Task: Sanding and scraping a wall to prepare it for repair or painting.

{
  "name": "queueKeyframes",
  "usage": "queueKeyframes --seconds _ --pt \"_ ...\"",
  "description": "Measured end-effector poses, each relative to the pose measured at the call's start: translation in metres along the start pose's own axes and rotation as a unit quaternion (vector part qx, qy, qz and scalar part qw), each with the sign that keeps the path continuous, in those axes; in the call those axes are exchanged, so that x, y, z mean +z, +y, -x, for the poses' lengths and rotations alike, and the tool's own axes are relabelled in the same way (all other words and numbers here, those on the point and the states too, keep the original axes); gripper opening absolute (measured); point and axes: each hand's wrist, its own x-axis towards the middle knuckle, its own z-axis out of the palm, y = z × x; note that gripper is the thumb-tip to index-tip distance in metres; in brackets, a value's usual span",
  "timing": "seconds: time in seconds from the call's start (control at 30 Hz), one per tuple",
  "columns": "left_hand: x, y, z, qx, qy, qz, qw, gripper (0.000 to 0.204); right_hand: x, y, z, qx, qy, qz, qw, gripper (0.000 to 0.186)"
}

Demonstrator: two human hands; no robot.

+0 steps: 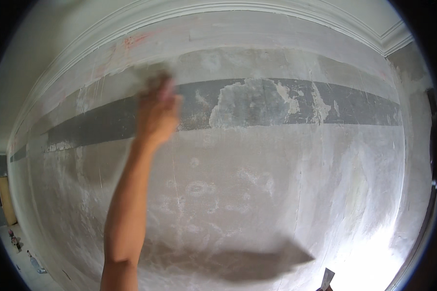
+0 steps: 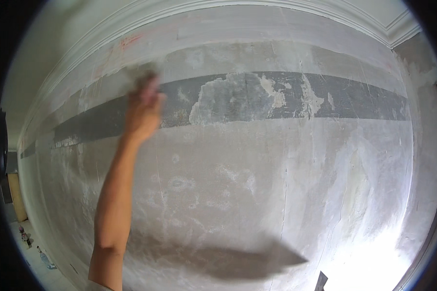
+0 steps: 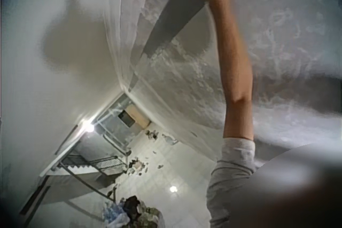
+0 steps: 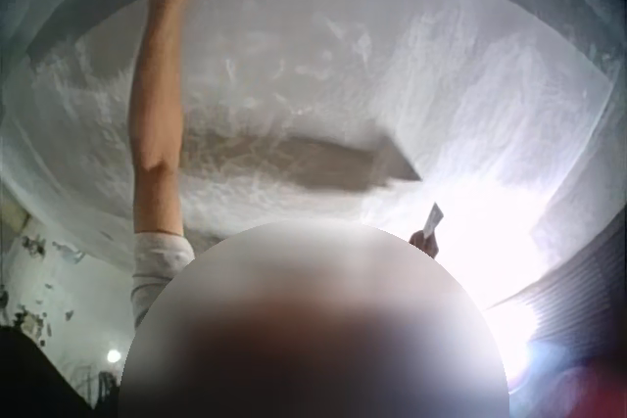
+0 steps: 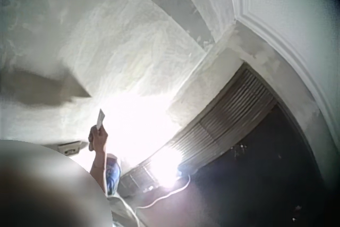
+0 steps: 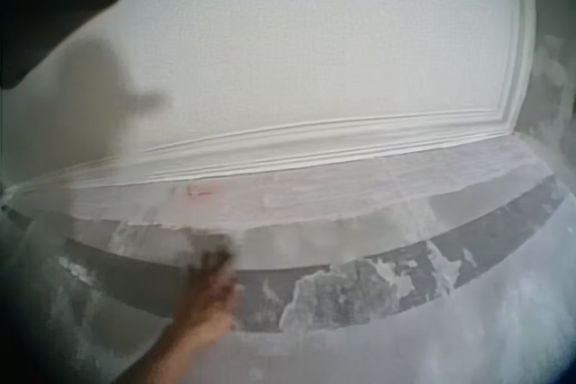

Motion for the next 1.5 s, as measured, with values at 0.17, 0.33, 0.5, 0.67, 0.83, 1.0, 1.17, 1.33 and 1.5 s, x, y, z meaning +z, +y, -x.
queueKeyframes --seconds 0.17,0.33,0.5,0.67,0.83,1.0,1.17,1.33,1.5 --pt "0.009 0.033 0.007 -0.028 0.008 -0.052 0.998 0.059 -0.003 0.003 -0.010 -0.004 0.012 -0.017 1.000 0.029" --pt "0.012 0.077 0.024 0.147 -0.048 0.032 0.987 0.060 0.021 -0.005 -0.014 -0.029 -0.006 -0.012 1.000 0.026" --pt "0.006 0.038 0.011 0.041 0.013 -0.054 0.998 0.056 0.021 -0.009 -0.014 -0.026 -0.042 0.015 0.999 0.022" --pt "0.000 0.050 0.030 0.217 -0.067 -0.014 0.974 0.058 0.014 -0.008 -0.012 0.011 -0.001 0.004 1.000 0.021" --pt "0.010 0.069 0.028 0.107 -0.029 0.007 0.994 0.054 0.009 -0.006 -0.014 -0.009 -0.016 0.003 1.000 0.022" --pt "-0.011 0.043 0.009 0.093 -0.095 -0.017 0.991 0.057 0.011 -0.012 -0.013 -0.014 -0.009 -0.002 1.000 0.023" --pt "0.000 0.066 0.041 0.125 -0.080 0.014 0.989 0.055 0.001 -0.007 -0.011 -0.014 -0.001 -0.024 1.000 0.022" --pt "-0.017 0.045 0.006 0.124 -0.098 -0.009 0.987 0.058 0.002 0.003 -0.012 -0.030 -0.021 0.011 0.999 0.025" --pt "-0.007 0.065 0.043 0.224 -0.136 0.015 0.965 0.065 0.001 -0.002 -0.011 0.027 0.005 -0.013 1.000 0.018"
